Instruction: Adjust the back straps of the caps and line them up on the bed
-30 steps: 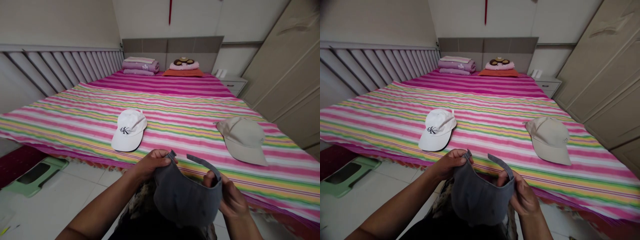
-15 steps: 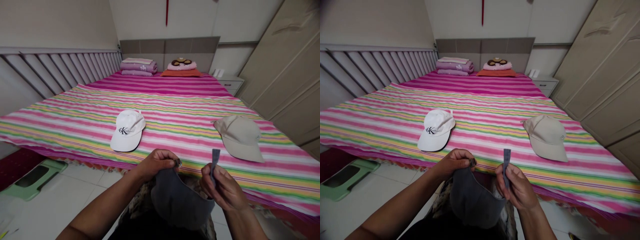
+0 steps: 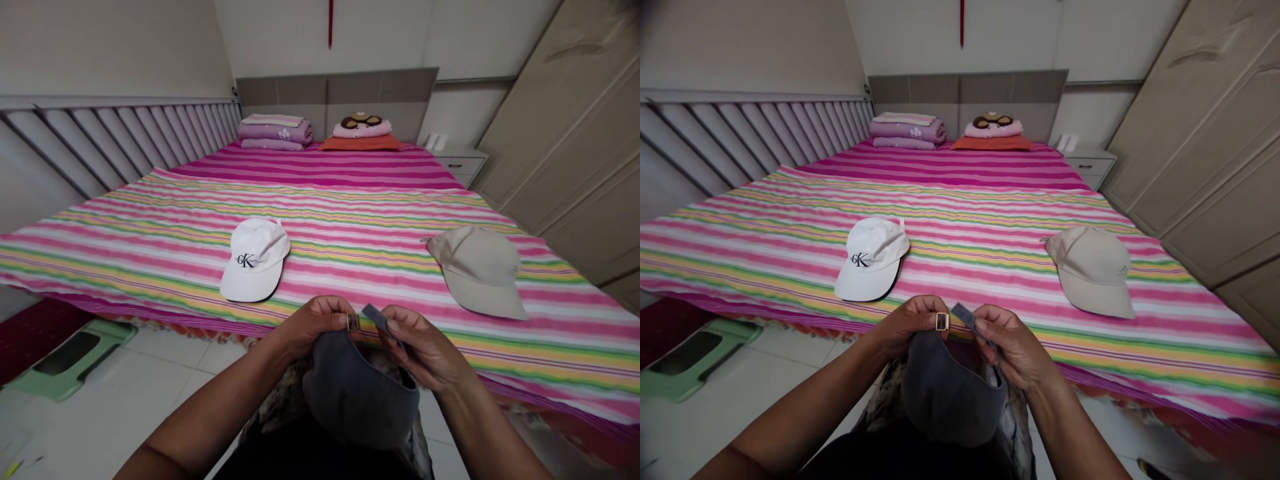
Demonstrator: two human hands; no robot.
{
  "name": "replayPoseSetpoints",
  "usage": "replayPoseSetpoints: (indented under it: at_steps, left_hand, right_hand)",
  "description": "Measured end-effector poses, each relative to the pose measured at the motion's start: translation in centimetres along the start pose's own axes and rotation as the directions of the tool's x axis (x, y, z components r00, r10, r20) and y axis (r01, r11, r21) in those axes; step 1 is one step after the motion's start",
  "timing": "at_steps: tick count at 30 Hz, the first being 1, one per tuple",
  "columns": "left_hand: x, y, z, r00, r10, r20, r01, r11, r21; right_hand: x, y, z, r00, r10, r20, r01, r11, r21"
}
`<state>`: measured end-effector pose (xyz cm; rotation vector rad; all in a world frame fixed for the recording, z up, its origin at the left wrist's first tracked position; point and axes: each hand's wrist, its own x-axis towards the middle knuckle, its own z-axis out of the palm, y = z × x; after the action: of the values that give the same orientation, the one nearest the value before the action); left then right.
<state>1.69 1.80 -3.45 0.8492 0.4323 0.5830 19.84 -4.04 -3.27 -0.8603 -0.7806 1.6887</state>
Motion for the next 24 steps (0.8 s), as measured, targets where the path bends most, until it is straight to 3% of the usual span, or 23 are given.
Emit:
replayPoseSetpoints:
  at_steps: [24]
  left_hand:
    - [0.7,-1.4,-0.2,0.996,0.068,0.055,-0.058,0.983,-0.174]
  right_hand:
    - [1.4,2.8,0.7,0.986,0.15,0.075,-0.157,0.982,0.102]
